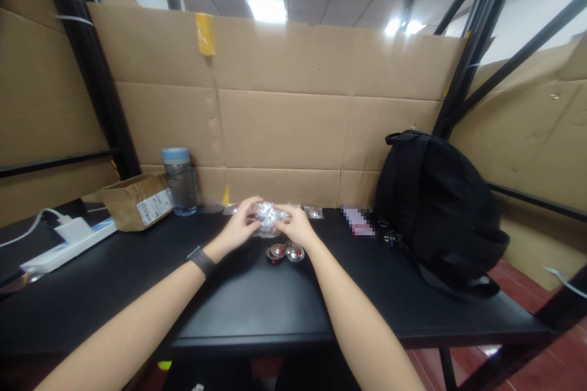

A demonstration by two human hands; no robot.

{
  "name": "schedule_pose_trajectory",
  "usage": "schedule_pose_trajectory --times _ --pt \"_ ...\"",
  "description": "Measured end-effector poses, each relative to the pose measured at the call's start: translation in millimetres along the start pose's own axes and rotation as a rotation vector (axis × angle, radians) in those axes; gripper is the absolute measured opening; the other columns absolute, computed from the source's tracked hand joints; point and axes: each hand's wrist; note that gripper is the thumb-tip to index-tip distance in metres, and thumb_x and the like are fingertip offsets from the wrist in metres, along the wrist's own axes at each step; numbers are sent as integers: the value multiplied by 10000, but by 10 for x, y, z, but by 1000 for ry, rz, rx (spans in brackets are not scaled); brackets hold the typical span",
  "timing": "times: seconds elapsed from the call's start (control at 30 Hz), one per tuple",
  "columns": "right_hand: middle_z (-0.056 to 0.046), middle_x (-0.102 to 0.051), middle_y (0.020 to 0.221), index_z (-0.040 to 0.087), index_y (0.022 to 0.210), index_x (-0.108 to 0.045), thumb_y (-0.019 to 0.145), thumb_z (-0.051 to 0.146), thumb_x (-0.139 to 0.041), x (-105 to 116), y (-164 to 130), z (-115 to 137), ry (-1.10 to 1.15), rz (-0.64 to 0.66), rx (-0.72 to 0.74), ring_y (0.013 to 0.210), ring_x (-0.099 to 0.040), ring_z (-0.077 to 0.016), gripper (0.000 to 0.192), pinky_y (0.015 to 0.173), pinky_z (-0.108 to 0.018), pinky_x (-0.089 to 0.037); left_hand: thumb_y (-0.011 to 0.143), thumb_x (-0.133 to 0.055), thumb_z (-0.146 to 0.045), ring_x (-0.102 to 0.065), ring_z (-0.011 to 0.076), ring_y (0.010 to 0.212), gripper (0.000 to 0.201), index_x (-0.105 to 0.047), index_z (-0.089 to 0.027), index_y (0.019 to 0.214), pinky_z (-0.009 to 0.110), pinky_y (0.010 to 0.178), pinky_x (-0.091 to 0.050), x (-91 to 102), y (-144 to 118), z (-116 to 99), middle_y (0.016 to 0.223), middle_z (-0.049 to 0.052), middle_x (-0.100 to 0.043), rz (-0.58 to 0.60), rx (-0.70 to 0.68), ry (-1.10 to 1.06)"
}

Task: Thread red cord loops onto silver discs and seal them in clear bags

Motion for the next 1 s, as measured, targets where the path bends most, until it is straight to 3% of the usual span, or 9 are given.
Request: schedule_pose_trajectory --times 0.07,0.17,0.27,0.43,0.53,0.63,0.77,0.87,1.0 --pt "-135 -753 1142 148 1324 -651 763 215 -726 10 5 -26 -16 -14 -19 690 -743 -186 570 694 -318 -605 848 -618 -192 -550 276 1243 438 -562 -217 1281 460 1058 -463 42 -19 -74 1384 123 -533 -45 -151 222" --pt "-163 -646 1366 194 1403 -590 739 182 -732 25 18 -50 0 -52 -5 677 -734 -158 679 675 -309 -609 814 -723 -313 -543 307 1235 434 -610 -247 1228 483 1090 -409 93 -63 -229 1273 97 -615 161 -303 412" --pt "-162 -522 1504 242 1436 -558 732 187 -746 19 19 -64 51 -28 11 674 -726 -137 731 667 -306 -610 801 -703 -213 -579 304 1171 444 -625 -265 1235 447 1023 -442 49 -96 -328 1233 92 -645 307 -363 501" --pt "-134 -556 1469 253 1455 -527 819 309 -724 1 40 -121 8 -15 63 833 -726 -167 668 763 -326 -604 897 -471 -58 -628 264 1007 370 -677 -243 1144 395 897 -463 -12 -20 -266 1082 101 -700 252 -363 622" --pt "-114 -619 1378 243 1358 -606 895 358 -646 101 80 -181 -193 -113 124 1055 -683 -223 479 921 -384 -558 909 -484 -96 -627 276 1011 294 -711 -234 1036 405 904 -445 246 72 -123 1055 102 -709 138 -261 764" --pt "-119 -652 1299 214 1278 -644 921 364 -599 310 115 -270 -441 -190 116 1162 -631 -249 390 1008 -413 -500 910 -506 -158 -632 286 1055 241 -715 -220 1013 406 937 -435 697 92 94 1072 103 -713 -51 -18 932" --pt "-100 -613 1388 244 1286 -637 913 294 -566 628 107 -470 -852 -154 -121 1280 -562 -273 383 1064 -447 -444 940 -431 -184 -637 304 1127 334 -708 -183 1126 422 981 -428 1153 -8 422 1192 128 -706 -167 276 1070" --pt "-100 -516 1519 269 1352 -614 861 217 -579 802 67 -654 -902 -117 -231 1368 -489 -344 495 1064 -555 -417 931 -404 -156 -628 309 1181 396 -690 -155 1206 443 1007 -428 1195 -44 654 1247 162 -695 -130 365 1081" --pt "-97 -456 1574 299 1408 -583 844 218 -572 912 38 -831 -913 -66 -344 1407 -452 -371 570 1057 -630 -392 882 -501 -208 -486 298 1382 504 -593 -277 1373 499 1081 -398 1065 23 921 1507 81 -537 27 424 1055"
Point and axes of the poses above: each hand's wrist, its own y-axis towards the middle knuckle, its own x-axis out of the back of the hand, z = x × y
